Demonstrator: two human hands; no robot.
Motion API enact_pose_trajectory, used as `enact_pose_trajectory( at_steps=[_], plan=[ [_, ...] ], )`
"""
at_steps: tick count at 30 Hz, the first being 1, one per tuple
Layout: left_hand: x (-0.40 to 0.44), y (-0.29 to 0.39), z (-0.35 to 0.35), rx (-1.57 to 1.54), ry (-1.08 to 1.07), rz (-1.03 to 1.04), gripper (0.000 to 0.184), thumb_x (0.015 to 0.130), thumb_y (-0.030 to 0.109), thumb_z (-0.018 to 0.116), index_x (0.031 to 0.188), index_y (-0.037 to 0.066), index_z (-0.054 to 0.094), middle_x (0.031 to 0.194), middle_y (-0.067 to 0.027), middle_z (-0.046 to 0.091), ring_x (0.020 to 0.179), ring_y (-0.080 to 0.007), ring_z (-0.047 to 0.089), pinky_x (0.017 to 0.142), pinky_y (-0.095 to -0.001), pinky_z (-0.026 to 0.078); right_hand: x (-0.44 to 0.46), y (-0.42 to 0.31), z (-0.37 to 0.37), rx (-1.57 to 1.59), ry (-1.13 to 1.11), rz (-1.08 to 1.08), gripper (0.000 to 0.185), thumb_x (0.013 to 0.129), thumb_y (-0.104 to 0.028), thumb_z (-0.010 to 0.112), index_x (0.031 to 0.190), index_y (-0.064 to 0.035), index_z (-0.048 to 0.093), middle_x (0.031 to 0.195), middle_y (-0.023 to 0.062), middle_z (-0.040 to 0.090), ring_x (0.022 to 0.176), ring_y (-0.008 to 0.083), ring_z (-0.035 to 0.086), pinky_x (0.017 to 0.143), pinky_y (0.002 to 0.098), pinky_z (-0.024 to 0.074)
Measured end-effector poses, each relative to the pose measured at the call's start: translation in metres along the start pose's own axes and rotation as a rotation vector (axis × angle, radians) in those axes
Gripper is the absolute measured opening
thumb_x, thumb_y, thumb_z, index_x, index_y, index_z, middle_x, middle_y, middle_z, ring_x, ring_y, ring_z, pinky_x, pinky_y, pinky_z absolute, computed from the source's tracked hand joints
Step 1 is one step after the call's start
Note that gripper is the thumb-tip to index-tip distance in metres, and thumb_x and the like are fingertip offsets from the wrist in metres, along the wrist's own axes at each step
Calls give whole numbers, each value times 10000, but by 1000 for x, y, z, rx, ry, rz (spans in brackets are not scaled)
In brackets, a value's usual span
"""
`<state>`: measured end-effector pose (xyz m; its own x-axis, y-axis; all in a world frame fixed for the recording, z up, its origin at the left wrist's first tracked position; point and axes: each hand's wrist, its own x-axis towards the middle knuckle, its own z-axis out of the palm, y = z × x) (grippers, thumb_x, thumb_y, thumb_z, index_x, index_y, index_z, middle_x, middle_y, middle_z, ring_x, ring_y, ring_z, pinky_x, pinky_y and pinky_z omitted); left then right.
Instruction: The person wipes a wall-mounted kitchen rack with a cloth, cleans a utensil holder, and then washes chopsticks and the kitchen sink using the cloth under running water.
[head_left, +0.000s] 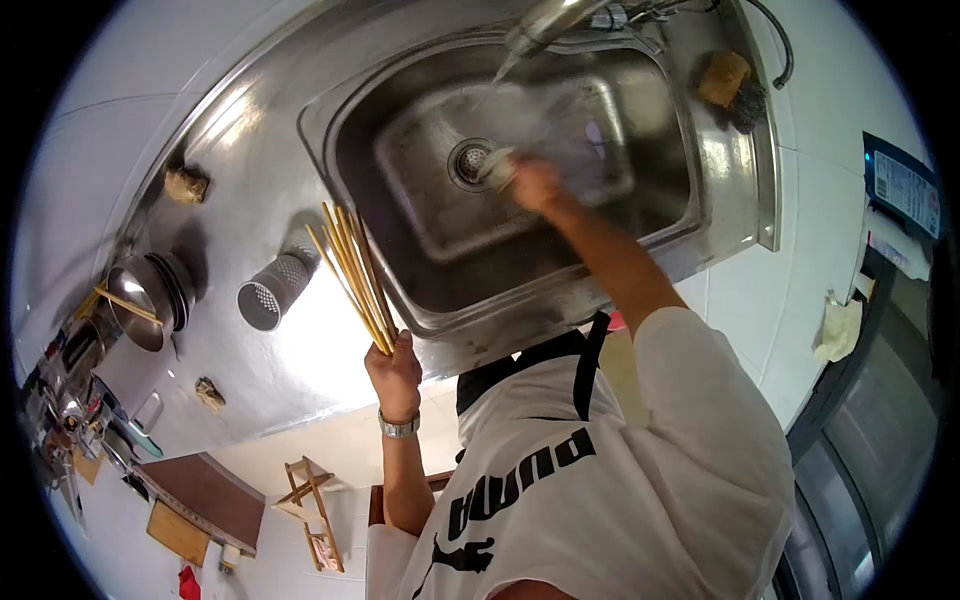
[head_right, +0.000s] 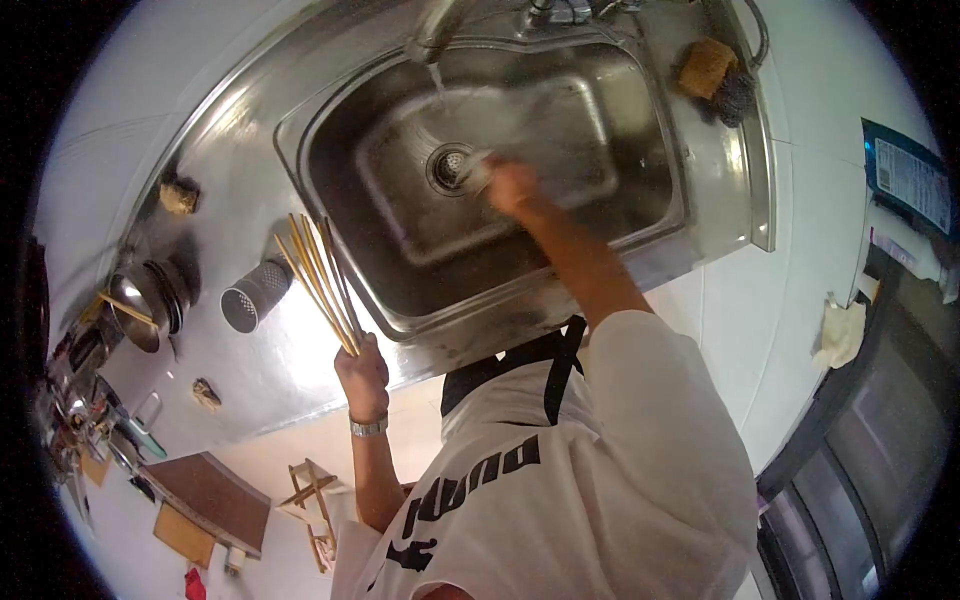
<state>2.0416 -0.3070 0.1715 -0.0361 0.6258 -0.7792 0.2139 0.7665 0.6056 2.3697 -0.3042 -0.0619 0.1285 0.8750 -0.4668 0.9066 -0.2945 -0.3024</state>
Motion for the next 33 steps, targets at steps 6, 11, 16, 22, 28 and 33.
enact_pose_trajectory(
  at_steps=[6, 11, 16, 22, 28, 33],
  plan=[
    [-7, -13, -8, -49, -14, 12, 227, 887, 150, 581, 702, 94, 461, 482, 42, 414, 358, -39, 346, 323, -203, 268, -7, -15, 4, -114, -31, 144, 381, 835, -125, 535, 1177, 43, 521, 996, 202, 635, 898, 299, 629, 748, 420, 513],
    [-11, -15, -2, 14, 13, 18, 230, 884, 137, 580, 696, 78, 464, 478, 40, 416, 361, -45, 349, 330, -207, 275, -3, -107, 77, -69, -204, -507, 198, 808, -121, 509, 906, -24, 651, 988, 149, 645, 934, 311, 606, 819, 435, 477],
    [-11, -18, 2, -52, 25, 6, 209, 882, 127, 573, 706, 71, 475, 477, 40, 414, 358, -44, 348, 327, -207, 275, 87, -122, 11, -155, 128, -232, 191, 807, -103, 509, 912, 3, 627, 898, 155, 643, 795, 303, 639, 654, 412, 519],
    [-13, -26, -1, -65, 59, -40, 201, 883, 132, 553, 709, 97, 459, 495, 55, 387, 356, -34, 320, 313, -200, 259, 78, 36, -32, -130, 343, 407, 399, 870, -294, 544, 1143, -3, 550, 1068, 175, 597, 969, 297, 604, 813, 438, 484],
    [-11, -29, 0, -125, 2, -30, 203, 890, 149, 559, 719, 95, 464, 487, 53, 390, 350, -36, 317, 310, -203, 259, 99, 26, -47, -37, 164, 701, 374, 859, -225, 521, 1152, 7, 536, 1177, 182, 548, 1029, 305, 567, 870, 386, 439],
    [-10, -21, 2, -95, 21, -23, 246, 892, 154, 576, 697, 90, 441, 477, 37, 415, 360, -40, 356, 326, -204, 278, 147, -63, 52, 89, 580, 532, 495, 827, -249, 547, 1240, 6, 447, 1263, 180, 418, 1176, 325, 384, 941, 397, 380]
  ],
)
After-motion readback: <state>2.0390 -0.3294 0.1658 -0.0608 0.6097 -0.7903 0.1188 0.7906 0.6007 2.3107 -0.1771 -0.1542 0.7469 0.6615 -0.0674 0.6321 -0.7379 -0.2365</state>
